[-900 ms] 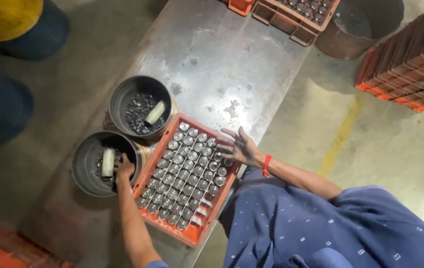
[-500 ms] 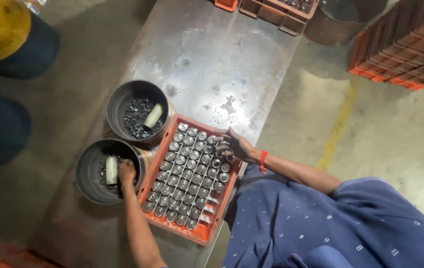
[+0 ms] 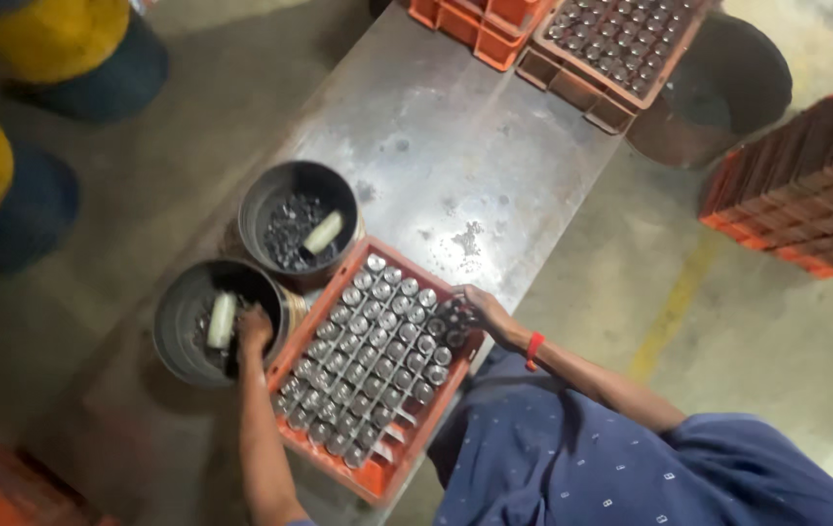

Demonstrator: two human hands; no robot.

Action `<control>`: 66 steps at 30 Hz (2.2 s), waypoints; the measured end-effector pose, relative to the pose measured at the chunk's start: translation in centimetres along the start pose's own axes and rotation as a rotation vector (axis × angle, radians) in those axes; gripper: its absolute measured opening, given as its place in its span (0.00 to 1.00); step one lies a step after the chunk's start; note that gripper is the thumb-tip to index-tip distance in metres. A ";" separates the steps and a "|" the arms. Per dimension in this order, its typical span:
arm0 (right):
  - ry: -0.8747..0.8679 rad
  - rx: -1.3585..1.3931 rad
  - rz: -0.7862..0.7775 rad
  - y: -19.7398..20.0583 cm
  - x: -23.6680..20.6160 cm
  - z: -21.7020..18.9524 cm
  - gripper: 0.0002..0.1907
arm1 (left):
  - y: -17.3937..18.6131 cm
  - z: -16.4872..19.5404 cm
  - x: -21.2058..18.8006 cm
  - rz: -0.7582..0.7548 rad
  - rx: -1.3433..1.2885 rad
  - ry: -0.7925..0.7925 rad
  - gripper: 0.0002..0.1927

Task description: The person arranges small cylindrical metal parts into a red plastic tray, then uses a cylindrical tool to press them into place. The person moves the tray to a stack and repeats the process with another tray.

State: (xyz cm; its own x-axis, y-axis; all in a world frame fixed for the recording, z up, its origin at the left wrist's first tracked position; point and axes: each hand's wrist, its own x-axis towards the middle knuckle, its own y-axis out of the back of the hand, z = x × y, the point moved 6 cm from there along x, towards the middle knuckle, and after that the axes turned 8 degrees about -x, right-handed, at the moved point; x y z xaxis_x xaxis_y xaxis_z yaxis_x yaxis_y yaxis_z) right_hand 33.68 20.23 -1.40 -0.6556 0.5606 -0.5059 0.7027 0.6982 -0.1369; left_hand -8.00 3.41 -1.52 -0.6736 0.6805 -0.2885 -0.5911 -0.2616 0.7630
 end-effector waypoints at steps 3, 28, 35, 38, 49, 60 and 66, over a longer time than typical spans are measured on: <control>0.003 -0.054 -0.003 0.0 0.1 -0.7 0.25 | 2.3 1.8 -0.5 0.241 -0.080 -0.144 0.18; 0.206 -0.408 -0.450 -1.7 2.5 -5.3 0.16 | 4.8 -1.9 -6.8 0.474 -2.367 -0.039 0.10; 0.246 -0.494 -0.579 -1.8 4.6 -3.7 0.18 | -16.2 4.4 -16.8 0.344 -2.355 0.497 0.10; 0.257 -0.637 -0.613 -2.4 4.8 -1.8 0.20 | -23.5 9.1 -20.7 0.301 -2.132 0.558 0.15; 0.723 -0.911 -1.023 -5.7 -0.6 0.1 0.17 | -30.4 12.6 -26.5 0.277 -1.702 0.746 0.24; 0.854 -1.032 -0.509 -5.1 5.9 -2.3 0.06 | -26.5 7.6 -25.9 0.503 -2.114 0.598 0.20; 1.128 -1.290 -0.380 -5.2 8.9 -0.9 0.15 | -23.0 5.1 -27.6 0.328 -1.978 0.501 0.13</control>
State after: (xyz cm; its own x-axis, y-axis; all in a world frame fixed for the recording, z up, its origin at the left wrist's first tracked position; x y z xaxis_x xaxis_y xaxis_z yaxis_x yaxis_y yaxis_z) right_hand 23.89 22.01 -4.39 -0.9637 -0.0864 0.2525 0.1958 0.4139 0.8890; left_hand 26.44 -5.90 -8.17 -0.6646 0.3495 -0.6604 0.2062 -0.7637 -0.6117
